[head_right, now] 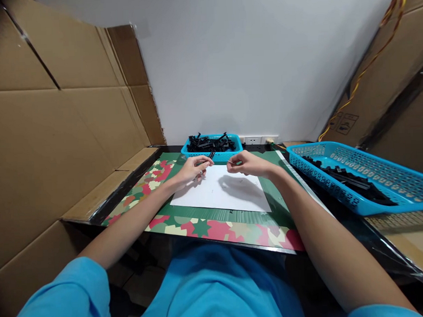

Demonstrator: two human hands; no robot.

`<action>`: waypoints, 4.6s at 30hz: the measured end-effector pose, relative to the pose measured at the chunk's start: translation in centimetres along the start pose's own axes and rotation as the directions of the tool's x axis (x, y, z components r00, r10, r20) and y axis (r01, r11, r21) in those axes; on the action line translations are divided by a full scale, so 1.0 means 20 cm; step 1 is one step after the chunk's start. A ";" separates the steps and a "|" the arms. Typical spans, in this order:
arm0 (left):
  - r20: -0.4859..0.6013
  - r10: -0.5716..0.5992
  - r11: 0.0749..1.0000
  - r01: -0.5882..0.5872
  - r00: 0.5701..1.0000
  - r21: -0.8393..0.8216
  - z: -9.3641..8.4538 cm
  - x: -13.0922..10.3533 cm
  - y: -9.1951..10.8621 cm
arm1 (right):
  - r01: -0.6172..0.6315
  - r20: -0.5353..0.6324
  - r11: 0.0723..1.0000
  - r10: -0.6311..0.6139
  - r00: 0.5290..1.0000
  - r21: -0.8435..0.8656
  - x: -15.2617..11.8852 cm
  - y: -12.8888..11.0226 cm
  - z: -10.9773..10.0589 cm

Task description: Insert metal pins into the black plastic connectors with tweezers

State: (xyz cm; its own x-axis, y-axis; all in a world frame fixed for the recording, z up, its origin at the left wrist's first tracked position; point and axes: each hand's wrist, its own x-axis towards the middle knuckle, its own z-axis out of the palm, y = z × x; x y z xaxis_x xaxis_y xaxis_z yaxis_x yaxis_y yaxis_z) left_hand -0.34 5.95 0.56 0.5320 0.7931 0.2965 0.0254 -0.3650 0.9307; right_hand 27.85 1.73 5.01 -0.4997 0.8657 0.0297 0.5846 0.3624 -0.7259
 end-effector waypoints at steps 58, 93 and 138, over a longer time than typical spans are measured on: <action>0.093 0.057 0.998 -0.053 0.994 -0.043 0.05 0.00 0.04 | 0.263 -0.532 0.943 -0.118 0.838 0.206 0.08 -0.17 0.26; -0.146 0.153 0.956 -0.184 0.977 -0.230 0.04 0.04 0.01 | 0.246 -0.358 0.730 -0.563 0.745 -0.637 0.08 -0.16 0.29; -0.132 -0.218 0.849 0.121 0.967 -0.515 0.08 -0.01 0.07 | 0.290 -0.389 0.775 -0.557 0.734 -0.562 0.08 -0.10 0.22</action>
State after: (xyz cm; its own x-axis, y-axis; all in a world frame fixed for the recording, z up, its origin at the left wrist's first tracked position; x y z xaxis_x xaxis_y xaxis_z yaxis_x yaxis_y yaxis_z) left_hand 0.99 4.44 1.39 0.3971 0.9108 0.1126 -0.3498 0.0367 0.9361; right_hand 23.00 0.83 3.49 -0.4434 0.5679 0.6934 0.6674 0.7256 -0.1676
